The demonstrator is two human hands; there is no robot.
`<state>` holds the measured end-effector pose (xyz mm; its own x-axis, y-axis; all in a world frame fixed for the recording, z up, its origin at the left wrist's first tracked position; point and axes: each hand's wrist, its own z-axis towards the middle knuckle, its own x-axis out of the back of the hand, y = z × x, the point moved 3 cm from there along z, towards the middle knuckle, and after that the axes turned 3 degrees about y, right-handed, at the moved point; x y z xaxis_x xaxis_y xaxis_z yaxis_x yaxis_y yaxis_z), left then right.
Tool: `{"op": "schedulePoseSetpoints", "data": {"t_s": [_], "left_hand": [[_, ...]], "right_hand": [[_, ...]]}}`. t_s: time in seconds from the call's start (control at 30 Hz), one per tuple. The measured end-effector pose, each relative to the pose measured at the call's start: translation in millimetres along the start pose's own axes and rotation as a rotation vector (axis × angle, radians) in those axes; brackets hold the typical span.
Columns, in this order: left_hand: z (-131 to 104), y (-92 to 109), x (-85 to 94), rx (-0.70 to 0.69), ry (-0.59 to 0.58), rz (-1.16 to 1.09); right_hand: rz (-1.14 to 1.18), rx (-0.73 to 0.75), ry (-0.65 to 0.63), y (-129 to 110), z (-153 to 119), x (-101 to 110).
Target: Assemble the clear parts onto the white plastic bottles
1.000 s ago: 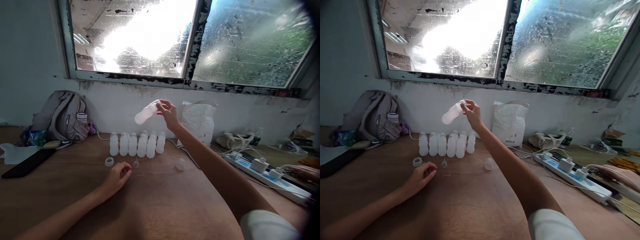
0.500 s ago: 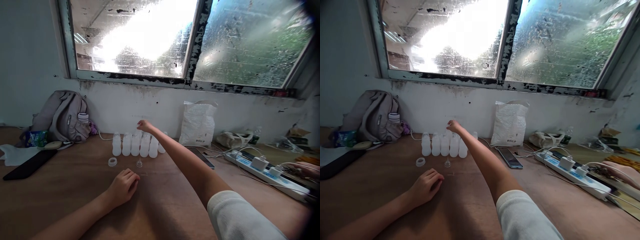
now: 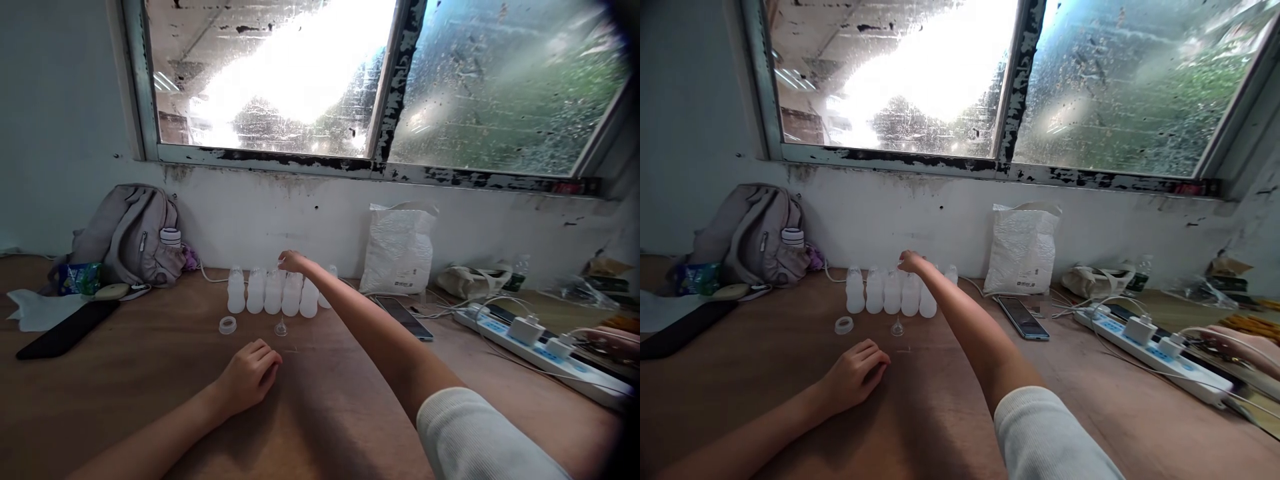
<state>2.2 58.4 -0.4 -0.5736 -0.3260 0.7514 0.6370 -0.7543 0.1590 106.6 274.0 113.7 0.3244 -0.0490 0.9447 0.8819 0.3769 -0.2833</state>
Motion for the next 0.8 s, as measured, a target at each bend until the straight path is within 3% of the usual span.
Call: {"op": "schedulePoseSetpoints", "data": {"t_s": [0.1, 0.27, 0.33, 0.43, 0.57, 0.7, 0.8], "left_hand": [[-0.4, -3.6, 0.8, 0.008, -0.003, 0.008], [0.3, -12.8, 7.9, 0.038, -0.017, 0.059], [1.6, -18.6, 11.9, 0.053, -0.014, 0.101], [2.0, -35.1, 15.7, 0.110, 0.001, 0.198], [-7.1, -75.5, 17.1, 0.300, 0.075, 0.387], [-21.3, -113.8, 14.0, 0.523, 0.043, 0.373], [-16.6, -115.3, 12.8, 0.571, 0.079, 0.261]], "right_hand": [[0.053, 0.013, 0.065, -1.5, -4.8, 7.8], [0.170, 0.119, 0.357, -8.7, -45.4, 17.9], [0.204, 0.176, 0.414, -7.4, -74.3, 4.4], [0.318, 0.320, 0.379, 2.1, -116.4, -38.1], [0.283, 0.265, 0.271, 24.7, -140.3, -95.2], [0.370, 0.240, 0.249, 31.2, -140.0, -106.3], [0.606, 0.240, 0.256, 33.3, -141.5, -98.8]]}}
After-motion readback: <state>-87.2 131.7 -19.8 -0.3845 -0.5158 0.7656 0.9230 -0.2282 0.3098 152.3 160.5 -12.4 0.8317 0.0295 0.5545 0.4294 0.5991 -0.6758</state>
